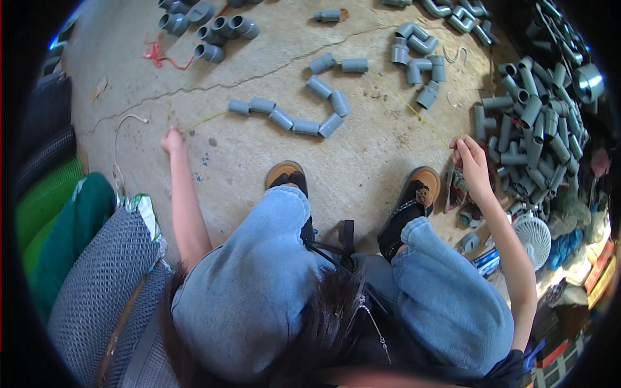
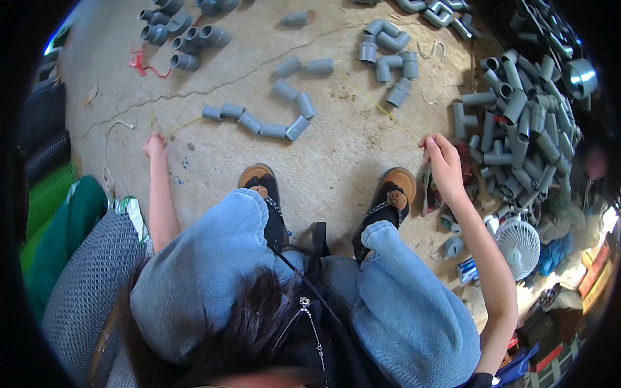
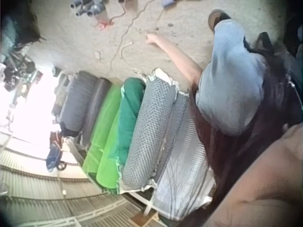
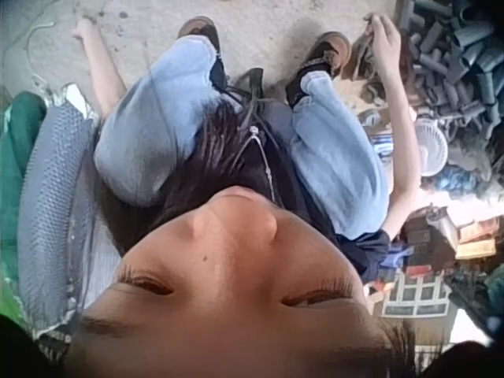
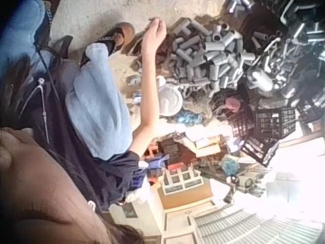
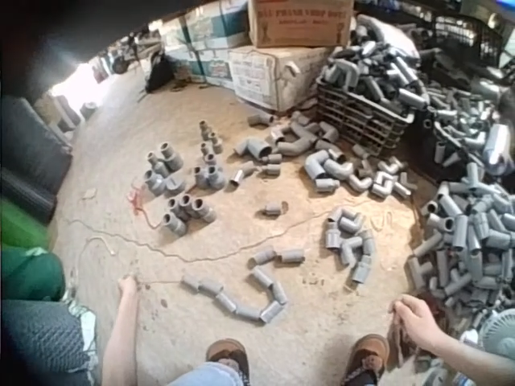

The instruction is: Thread a string through multiple PVC pipe elbow segments to connect them.

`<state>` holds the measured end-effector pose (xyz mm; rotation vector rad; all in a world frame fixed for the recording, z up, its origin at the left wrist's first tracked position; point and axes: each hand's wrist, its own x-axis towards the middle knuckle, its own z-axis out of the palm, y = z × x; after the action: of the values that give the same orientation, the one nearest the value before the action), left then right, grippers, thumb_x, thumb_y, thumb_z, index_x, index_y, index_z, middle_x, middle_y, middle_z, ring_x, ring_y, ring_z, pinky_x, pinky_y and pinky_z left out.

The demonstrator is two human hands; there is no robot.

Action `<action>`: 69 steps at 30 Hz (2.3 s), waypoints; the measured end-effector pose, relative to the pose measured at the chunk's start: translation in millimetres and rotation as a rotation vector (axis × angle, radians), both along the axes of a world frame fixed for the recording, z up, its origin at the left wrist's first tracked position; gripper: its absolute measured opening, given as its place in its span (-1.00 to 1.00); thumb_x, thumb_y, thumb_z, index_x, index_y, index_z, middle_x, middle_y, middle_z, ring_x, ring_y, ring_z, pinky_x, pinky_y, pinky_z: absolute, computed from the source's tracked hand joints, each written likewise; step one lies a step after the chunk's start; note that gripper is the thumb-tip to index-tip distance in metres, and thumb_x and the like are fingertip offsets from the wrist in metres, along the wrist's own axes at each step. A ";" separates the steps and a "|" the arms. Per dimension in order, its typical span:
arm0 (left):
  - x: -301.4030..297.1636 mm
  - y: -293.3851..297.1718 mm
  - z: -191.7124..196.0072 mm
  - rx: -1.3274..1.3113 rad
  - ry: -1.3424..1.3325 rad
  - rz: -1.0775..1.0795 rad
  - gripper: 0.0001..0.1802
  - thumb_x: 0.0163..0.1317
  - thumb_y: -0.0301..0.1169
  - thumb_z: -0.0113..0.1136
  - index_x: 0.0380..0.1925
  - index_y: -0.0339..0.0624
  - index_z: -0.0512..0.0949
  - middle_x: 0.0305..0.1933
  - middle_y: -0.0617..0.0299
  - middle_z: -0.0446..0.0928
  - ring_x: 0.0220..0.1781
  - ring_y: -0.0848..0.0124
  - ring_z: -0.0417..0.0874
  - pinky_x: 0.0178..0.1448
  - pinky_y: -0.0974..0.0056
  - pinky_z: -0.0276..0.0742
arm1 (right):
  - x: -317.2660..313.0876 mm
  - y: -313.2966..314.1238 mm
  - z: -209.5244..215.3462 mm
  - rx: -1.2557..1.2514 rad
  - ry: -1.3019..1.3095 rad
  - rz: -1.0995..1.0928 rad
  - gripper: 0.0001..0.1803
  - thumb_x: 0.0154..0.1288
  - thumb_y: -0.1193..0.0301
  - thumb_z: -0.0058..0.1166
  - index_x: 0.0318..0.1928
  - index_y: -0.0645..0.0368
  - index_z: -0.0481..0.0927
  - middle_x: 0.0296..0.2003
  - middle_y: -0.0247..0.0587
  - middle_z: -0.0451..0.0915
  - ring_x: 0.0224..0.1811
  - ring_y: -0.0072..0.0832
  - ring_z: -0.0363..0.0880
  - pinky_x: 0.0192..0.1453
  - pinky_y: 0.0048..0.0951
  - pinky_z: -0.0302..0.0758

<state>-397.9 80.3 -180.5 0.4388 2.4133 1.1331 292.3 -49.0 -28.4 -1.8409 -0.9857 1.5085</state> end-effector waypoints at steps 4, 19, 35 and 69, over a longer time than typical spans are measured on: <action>59.0 22.8 39.4 0.609 -0.370 -0.027 -0.89 0.26 -0.52 -0.13 -0.26 -0.20 0.19 -0.36 0.05 0.46 -0.37 0.21 0.54 -0.31 0.13 0.51 | 22.9 -27.0 -22.6 0.097 -0.184 -0.049 -0.78 0.30 0.38 -0.18 -0.38 0.28 0.44 -0.63 -0.39 0.31 -0.55 -0.68 0.27 -0.45 -0.58 0.24; 153.5 52.4 200.7 0.800 -0.133 -0.628 -0.90 0.28 -0.52 -0.12 -0.25 -0.19 0.20 -0.52 0.19 0.30 -0.58 0.51 0.19 -0.53 0.39 0.13 | 15.9 -88.9 -38.3 0.234 -0.513 0.389 -0.85 0.08 0.51 0.04 -0.30 0.26 0.45 -0.36 -0.02 0.43 -0.28 -0.09 0.45 -0.22 -0.26 0.40; 195.0 45.0 193.4 0.755 -0.153 -0.688 -0.89 0.28 -0.51 -0.09 -0.24 -0.23 0.22 -0.52 0.22 0.29 -0.54 0.53 0.19 -0.52 0.41 0.14 | 17.8 -111.8 -44.6 0.201 -0.484 0.471 -0.78 0.04 0.59 0.00 -0.22 0.21 0.48 -0.29 -0.10 0.49 -0.25 -0.15 0.50 -0.19 -0.29 0.46; 202.3 35.0 192.9 0.735 -0.189 -0.641 -0.87 0.29 -0.48 -0.09 -0.24 -0.23 0.20 -0.52 0.23 0.27 -0.57 0.54 0.15 -0.54 0.42 0.10 | 20.6 -94.5 -40.3 0.130 -0.399 0.527 -0.68 0.07 0.57 -0.06 -0.12 0.02 0.53 -0.36 -0.19 0.45 -0.26 -0.23 0.49 -0.23 -0.31 0.42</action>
<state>-195.6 115.4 12.4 1.1634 1.4399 1.5989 312.9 -143.5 -68.7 -1.9179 -1.8281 1.3237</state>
